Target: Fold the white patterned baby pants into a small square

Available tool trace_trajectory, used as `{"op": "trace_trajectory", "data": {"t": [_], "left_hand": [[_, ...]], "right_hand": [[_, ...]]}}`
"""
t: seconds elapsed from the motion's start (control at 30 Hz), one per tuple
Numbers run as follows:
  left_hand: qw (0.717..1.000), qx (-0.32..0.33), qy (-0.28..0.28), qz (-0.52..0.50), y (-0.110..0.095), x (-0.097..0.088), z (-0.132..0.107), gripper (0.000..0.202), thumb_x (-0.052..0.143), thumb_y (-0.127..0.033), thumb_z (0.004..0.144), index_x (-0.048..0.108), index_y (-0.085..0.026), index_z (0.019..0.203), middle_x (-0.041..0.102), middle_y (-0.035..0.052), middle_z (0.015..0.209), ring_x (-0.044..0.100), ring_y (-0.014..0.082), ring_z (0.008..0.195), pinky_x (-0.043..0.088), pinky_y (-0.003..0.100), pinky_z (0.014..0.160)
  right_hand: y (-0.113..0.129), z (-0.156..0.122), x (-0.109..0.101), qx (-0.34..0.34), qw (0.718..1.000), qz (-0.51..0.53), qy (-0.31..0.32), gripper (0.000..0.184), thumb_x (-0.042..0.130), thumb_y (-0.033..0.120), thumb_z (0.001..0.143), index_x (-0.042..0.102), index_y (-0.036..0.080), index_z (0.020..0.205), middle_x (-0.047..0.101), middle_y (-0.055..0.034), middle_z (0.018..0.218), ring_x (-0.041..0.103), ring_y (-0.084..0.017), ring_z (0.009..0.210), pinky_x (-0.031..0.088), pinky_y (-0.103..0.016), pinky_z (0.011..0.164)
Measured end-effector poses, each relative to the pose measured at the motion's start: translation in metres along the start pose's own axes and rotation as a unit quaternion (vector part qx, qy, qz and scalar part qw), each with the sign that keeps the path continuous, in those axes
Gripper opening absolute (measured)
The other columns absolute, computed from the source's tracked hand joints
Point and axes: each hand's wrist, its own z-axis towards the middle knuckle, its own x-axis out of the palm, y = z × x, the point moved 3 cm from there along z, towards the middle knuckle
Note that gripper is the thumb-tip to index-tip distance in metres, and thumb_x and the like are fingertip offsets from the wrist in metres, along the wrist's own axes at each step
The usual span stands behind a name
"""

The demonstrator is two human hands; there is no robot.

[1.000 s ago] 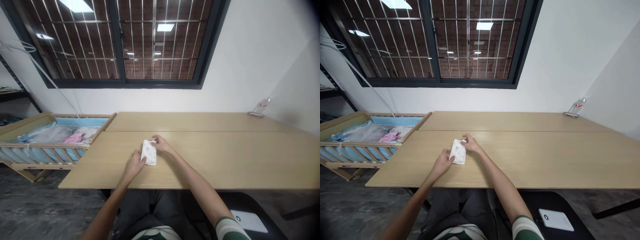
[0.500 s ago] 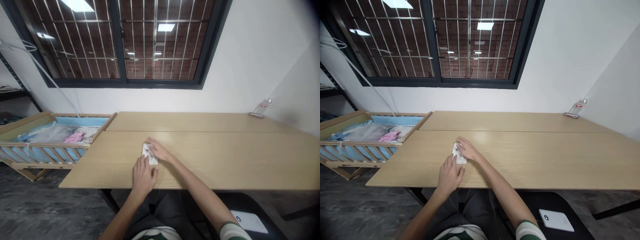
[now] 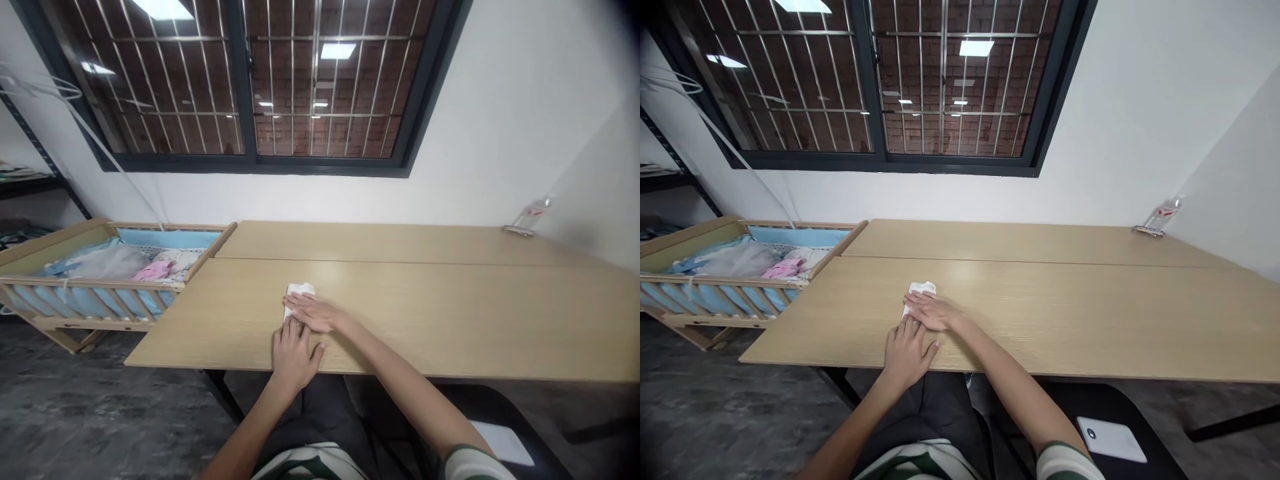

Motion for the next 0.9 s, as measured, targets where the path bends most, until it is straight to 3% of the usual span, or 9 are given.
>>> {"op": "trace_trajectory", "data": {"t": [0.23, 0.33, 0.43, 0.53, 0.6, 0.73, 0.83, 0.9], "left_hand": [[0.999, -0.022, 0.028, -0.017, 0.000, 0.002, -0.001, 0.064, 0.050, -0.054, 0.096, 0.045, -0.024, 0.152, 0.044, 0.0193, 0.155, 0.043, 0.0385, 0.139, 0.039, 0.050, 0.103], [0.997, -0.037, 0.056, -0.043, 0.008, -0.003, 0.009, 0.060, 0.050, -0.057, 0.095, 0.049, -0.028, 0.148, 0.051, 0.0171, 0.149, 0.048, 0.0358, 0.134, 0.039, 0.048, 0.102], [0.991, -0.099, 0.073, -0.056, 0.030, -0.012, 0.030, 0.057, 0.045, -0.061, 0.096, 0.057, -0.026, 0.139, 0.062, 0.0154, 0.132, 0.056, 0.0320, 0.121, 0.040, 0.045, 0.100], [0.981, -0.167, 0.097, -0.017, 0.055, -0.015, 0.053, 0.059, 0.037, -0.059, 0.099, 0.063, -0.013, 0.125, 0.066, 0.0209, 0.121, 0.059, 0.0340, 0.117, 0.040, 0.045, 0.097], [0.977, -0.174, 0.122, -0.005, 0.065, -0.011, 0.066, 0.059, 0.035, -0.056, 0.100, 0.067, -0.008, 0.114, 0.068, 0.0243, 0.116, 0.061, 0.0357, 0.114, 0.040, 0.046, 0.096], [0.977, -0.150, 0.150, -0.018, 0.066, -0.002, 0.079, 0.052, 0.040, -0.049, 0.098, 0.069, -0.007, 0.106, 0.071, 0.0255, 0.112, 0.064, 0.0355, 0.110, 0.041, 0.045, 0.094], [0.979, -0.128, 0.156, -0.039, 0.063, -0.003, 0.079, 0.043, 0.041, -0.041, 0.097, 0.069, -0.009, 0.101, 0.073, 0.0229, 0.107, 0.067, 0.0315, 0.101, 0.043, 0.040, 0.087], [0.979, -0.115, 0.158, -0.062, 0.067, -0.010, 0.072, 0.035, 0.044, -0.039, 0.095, 0.068, -0.013, 0.092, 0.074, 0.0163, 0.094, 0.068, 0.0260, 0.087, 0.043, 0.034, 0.077]], "right_hand": [[-0.042, 0.010, -0.015, 0.063, 0.996, -0.047, -0.043, 0.074, 0.020, 0.066, 0.103, 0.022, 0.023, 0.162, 0.017, -0.0037, 0.169, 0.011, -0.023, 0.157, 0.005, -0.041, 0.128], [-0.052, 0.011, -0.010, 0.074, 0.993, -0.046, -0.084, 0.078, 0.020, 0.065, 0.103, 0.020, 0.016, 0.163, 0.016, -0.0094, 0.169, 0.012, -0.024, 0.157, 0.007, -0.041, 0.128], [-0.055, 0.007, -0.007, 0.085, 0.982, -0.036, -0.166, 0.077, 0.024, 0.062, 0.103, 0.022, 0.012, 0.162, 0.019, -0.0146, 0.168, 0.018, -0.026, 0.156, 0.013, -0.044, 0.127], [-0.054, 0.000, -0.011, 0.080, 0.962, -0.029, -0.258, 0.067, 0.034, 0.054, 0.104, 0.033, 0.015, 0.158, 0.032, -0.0169, 0.163, 0.030, -0.028, 0.151, 0.022, -0.047, 0.123], [-0.051, -0.003, -0.015, 0.078, 0.951, -0.041, -0.295, 0.058, 0.043, 0.047, 0.102, 0.044, 0.014, 0.150, 0.044, -0.0185, 0.154, 0.040, -0.028, 0.142, 0.028, -0.046, 0.119], [-0.042, -0.003, -0.016, 0.099, 0.951, -0.080, -0.280, 0.036, 0.056, 0.035, 0.096, 0.065, 0.013, 0.123, 0.063, -0.0156, 0.122, 0.054, -0.027, 0.118, 0.038, -0.043, 0.107], [-0.028, -0.004, -0.010, 0.128, 0.948, -0.105, -0.271, 0.027, 0.056, 0.031, 0.096, 0.065, 0.012, 0.114, 0.063, -0.0148, 0.113, 0.053, -0.027, 0.110, 0.039, -0.043, 0.102], [-0.010, -0.008, -0.003, 0.138, 0.943, -0.110, -0.282, 0.026, 0.055, 0.031, 0.097, 0.064, 0.013, 0.113, 0.061, -0.0152, 0.114, 0.052, -0.028, 0.109, 0.039, -0.043, 0.101]]}}
